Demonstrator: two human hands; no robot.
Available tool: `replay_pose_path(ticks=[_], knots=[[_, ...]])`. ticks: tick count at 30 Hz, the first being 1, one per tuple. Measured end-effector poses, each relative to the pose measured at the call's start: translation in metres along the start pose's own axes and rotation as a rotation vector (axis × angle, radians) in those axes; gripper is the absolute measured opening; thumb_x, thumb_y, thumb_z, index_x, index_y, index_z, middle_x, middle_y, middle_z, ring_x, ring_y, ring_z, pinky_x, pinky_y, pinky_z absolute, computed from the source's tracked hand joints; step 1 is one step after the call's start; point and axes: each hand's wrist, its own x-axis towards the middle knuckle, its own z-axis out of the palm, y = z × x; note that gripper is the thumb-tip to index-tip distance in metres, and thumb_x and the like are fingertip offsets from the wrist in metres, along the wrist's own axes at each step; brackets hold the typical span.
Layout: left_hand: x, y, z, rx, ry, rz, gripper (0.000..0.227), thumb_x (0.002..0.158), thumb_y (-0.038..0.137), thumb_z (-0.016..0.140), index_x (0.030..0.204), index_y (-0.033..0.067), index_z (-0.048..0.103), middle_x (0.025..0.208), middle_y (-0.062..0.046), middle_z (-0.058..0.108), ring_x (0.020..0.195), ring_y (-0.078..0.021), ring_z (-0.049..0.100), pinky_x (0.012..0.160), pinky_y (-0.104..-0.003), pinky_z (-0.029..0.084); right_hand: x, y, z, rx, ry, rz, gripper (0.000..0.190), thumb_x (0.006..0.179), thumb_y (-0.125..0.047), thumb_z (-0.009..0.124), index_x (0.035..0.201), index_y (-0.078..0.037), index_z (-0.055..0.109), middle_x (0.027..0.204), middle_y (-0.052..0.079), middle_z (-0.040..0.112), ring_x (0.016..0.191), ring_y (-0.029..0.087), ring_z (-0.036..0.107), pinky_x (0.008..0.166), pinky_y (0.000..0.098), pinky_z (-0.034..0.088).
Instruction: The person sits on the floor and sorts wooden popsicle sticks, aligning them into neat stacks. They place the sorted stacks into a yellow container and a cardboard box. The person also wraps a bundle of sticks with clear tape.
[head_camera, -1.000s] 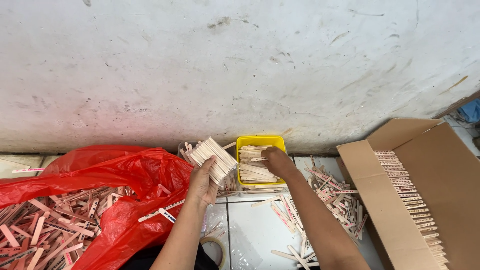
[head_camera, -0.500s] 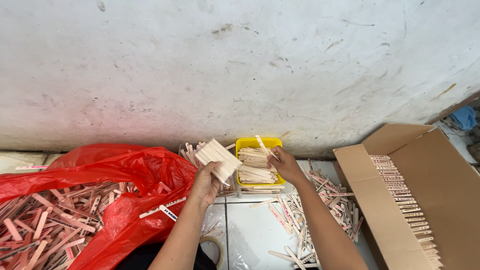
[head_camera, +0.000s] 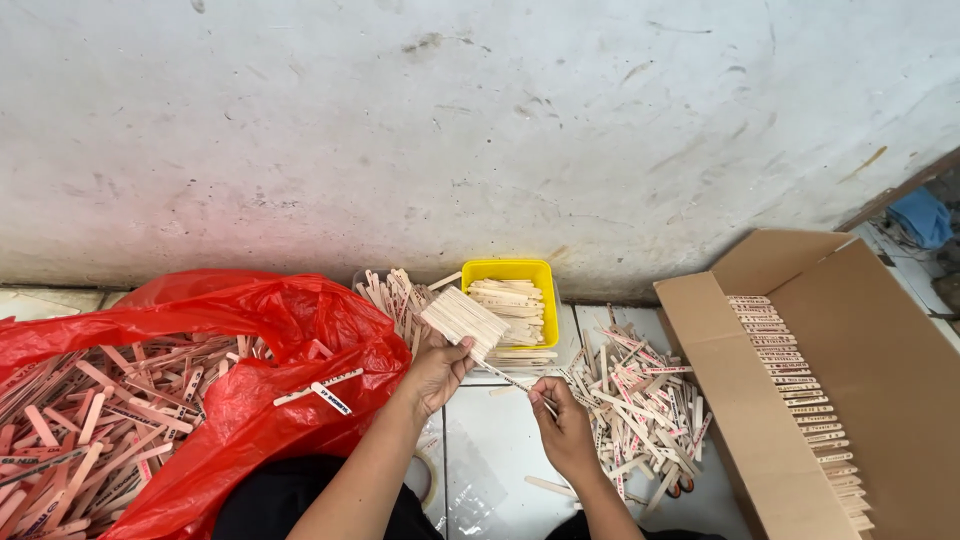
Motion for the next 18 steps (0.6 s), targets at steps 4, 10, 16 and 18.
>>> replay_pose_path(ticks=[4, 10, 16, 18], knots=[[0.003, -0.027, -0.011, 0.021, -0.051, 0.055, 0.062, 0.089, -0.013, 0.058, 0.144, 0.0108, 0.046, 0.144, -0.017, 0.06, 0.125, -0.028, 0.061, 0.101, -0.039, 0.053, -0.016, 0.01, -0.011, -0.01, -0.015, -0.016, 0.015, 0.103, -0.025, 0.056, 0.099, -0.011, 0.059, 0.083, -0.002, 0.061, 0.075, 0.01, 0.056, 0.071, 0.026, 0.046], [-0.022, -0.055, -0.003, 0.062, -0.038, 0.116, 0.067, 0.085, -0.012, 0.065, 0.143, 0.0167, 0.05, 0.139, -0.011, 0.065, 0.117, -0.0218, 0.064, 0.092, -0.029, 0.055, -0.031, 0.01, -0.017, -0.018, -0.051, 0.013, 0.013, 0.103, -0.023, 0.055, 0.098, -0.012, 0.058, 0.083, -0.001, 0.059, 0.076, 0.011, 0.053, 0.073, 0.0266, 0.044], [-0.025, -0.107, -0.013, 0.184, -0.147, 0.081, 0.057, 0.09, -0.01, 0.064, 0.135, 0.0215, 0.049, 0.133, -0.008, 0.066, 0.114, -0.0187, 0.064, 0.09, -0.029, 0.055, -0.043, 0.0, -0.01, 0.072, -0.038, 0.04, 0.009, 0.102, -0.019, 0.056, 0.103, -0.011, 0.059, 0.089, 0.0, 0.063, 0.083, 0.011, 0.061, 0.078, 0.0265, 0.049], [-0.02, -0.108, -0.02, -0.011, -0.162, 0.12, 0.048, 0.088, -0.015, 0.062, 0.128, 0.0091, 0.053, 0.125, -0.018, 0.067, 0.11, -0.0264, 0.067, 0.092, -0.038, 0.059, -0.042, -0.01, -0.031, 0.285, -0.306, 0.274, 0.043, 0.093, -0.036, 0.064, 0.131, -0.018, 0.067, 0.108, 0.004, 0.078, 0.058, 0.006, 0.037, 0.06, 0.0188, 0.039]])
